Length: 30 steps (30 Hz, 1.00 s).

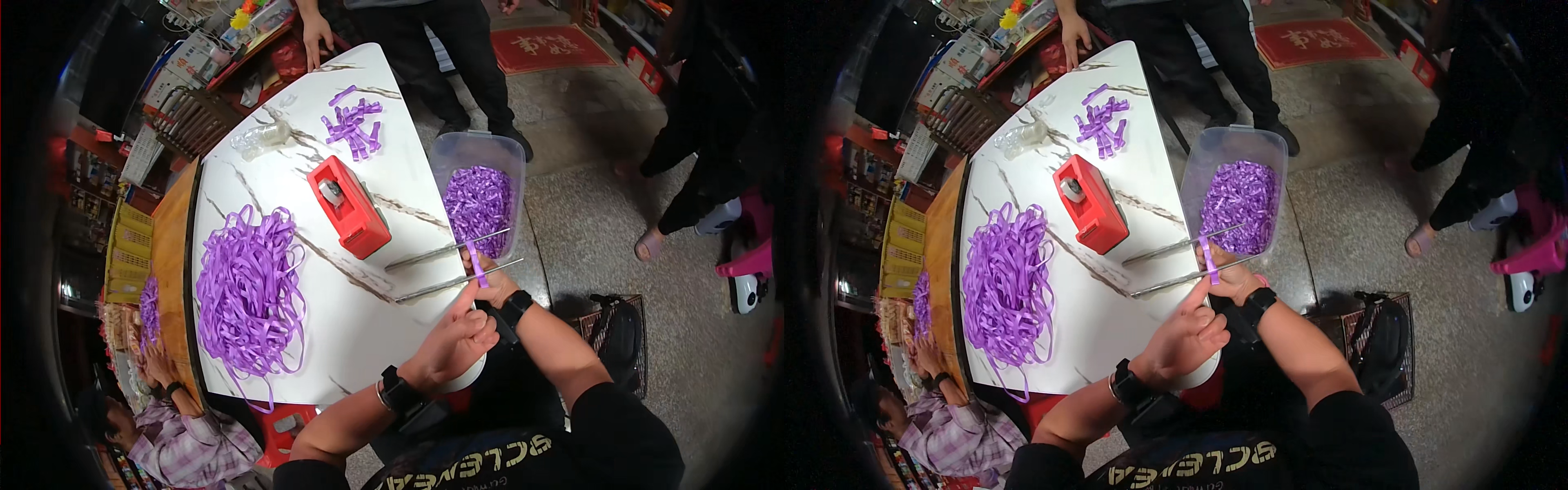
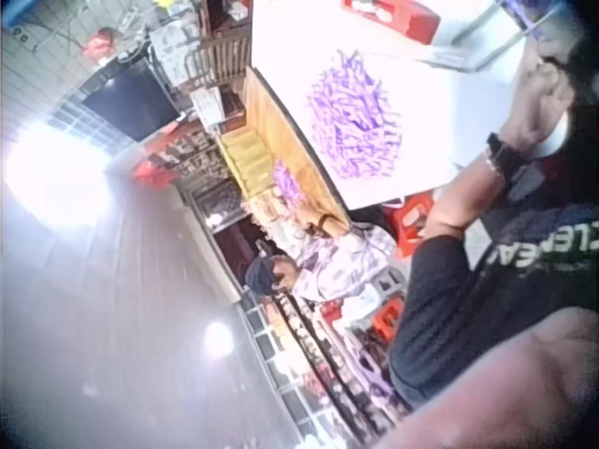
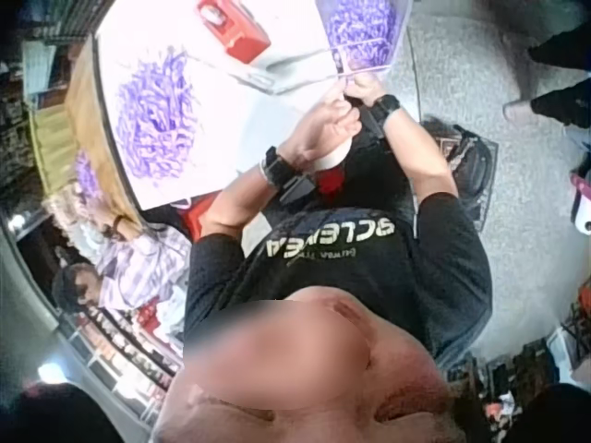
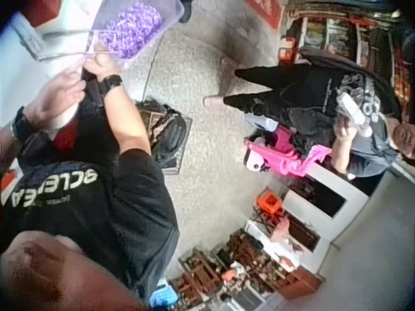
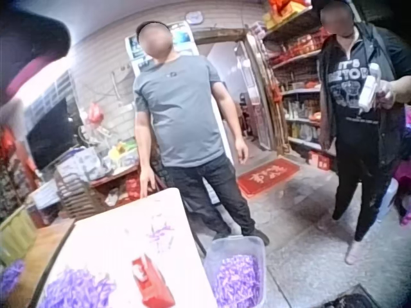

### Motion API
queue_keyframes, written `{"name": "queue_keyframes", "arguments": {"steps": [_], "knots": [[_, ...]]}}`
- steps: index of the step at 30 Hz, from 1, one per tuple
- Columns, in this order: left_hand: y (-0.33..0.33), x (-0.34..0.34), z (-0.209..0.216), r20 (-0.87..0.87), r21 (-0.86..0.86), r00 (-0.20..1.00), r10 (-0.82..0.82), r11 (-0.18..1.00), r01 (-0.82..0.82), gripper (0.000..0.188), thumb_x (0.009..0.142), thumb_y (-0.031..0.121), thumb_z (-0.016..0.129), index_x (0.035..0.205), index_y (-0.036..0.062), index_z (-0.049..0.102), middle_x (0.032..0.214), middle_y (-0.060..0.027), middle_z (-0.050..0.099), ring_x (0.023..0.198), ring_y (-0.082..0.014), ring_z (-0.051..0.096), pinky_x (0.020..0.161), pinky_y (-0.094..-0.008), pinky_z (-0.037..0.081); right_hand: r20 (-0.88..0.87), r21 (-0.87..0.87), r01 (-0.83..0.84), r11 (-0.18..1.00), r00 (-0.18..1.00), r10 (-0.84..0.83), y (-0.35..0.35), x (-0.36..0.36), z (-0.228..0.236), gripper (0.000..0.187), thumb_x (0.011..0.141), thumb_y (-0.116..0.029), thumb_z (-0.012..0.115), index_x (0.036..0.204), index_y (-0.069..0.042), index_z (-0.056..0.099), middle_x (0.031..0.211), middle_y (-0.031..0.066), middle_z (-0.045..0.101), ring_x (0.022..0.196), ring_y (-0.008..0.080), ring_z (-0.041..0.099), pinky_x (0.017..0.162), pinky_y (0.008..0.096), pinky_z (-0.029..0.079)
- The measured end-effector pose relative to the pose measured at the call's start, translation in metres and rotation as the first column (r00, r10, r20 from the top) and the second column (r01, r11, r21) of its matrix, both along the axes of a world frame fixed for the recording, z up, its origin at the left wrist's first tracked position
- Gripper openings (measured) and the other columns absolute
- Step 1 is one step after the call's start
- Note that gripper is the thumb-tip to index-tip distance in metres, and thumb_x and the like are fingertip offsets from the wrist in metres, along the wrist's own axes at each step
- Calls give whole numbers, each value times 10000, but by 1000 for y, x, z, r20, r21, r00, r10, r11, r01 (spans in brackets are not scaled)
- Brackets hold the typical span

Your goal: Bundling purple ribbons and securing them at a table.

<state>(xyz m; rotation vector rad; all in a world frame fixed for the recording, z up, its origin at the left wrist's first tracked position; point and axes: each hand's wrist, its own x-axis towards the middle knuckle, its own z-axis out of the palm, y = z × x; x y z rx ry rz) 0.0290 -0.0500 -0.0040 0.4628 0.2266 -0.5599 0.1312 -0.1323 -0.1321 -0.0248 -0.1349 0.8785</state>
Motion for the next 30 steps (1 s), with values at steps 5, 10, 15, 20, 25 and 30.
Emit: {"name": "queue_keyframes", "arguments": {"steps": [5,10,15,20,25,30], "knots": [[-4,0,3,19,-5,1000,15,1000,-14,715,769,67,518,1346,175,110,601,46,338,627,-71,362,662,-226,308,38,-105,48,993,998,-44,-7,7,-19,98,784,-72,566,872,-31,553,811,43,588,742,123,562,697,236,458],[-1,-3,3,42,21,999,31,999,-32,671,782,78,509,1337,119,134,599,50,325,631,-67,356,657,-225,306,220,-431,-30,902,966,137,-38,20,39,230,828,-157,525,991,5,539,930,72,584,824,137,564,704,260,473],[4,-9,16,-53,151,999,0,988,8,562,802,97,487,1304,55,239,598,58,299,622,-59,344,635,-221,308,198,-688,-66,722,941,274,-44,28,63,238,826,-215,541,960,-20,565,858,34,596,757,95,564,654,229,479],[35,-24,6,12,179,998,64,982,-65,478,837,113,424,1280,19,272,611,42,263,578,-70,299,620,-225,308,167,-670,-39,741,965,202,-41,27,53,206,818,-196,554,934,-28,579,813,34,601,716,99,576,624,240,487],[37,-29,2,32,170,987,155,973,-158,442,842,96,410,1260,9,294,611,37,263,572,-74,301,625,-223,321,205,-670,-48,741,947,246,-50,31,54,197,814,-161,552,952,-23,571,787,29,599,720,110,585,632,248,487],[31,-27,11,48,211,986,157,964,-164,376,842,73,397,1206,-11,351,620,24,297,600,-87,318,650,-235,337,256,-658,188,729,967,-19,-137,51,48,200,814,-157,543,993,-68,539,798,3,580,661,73,524,517,191,413]]}}
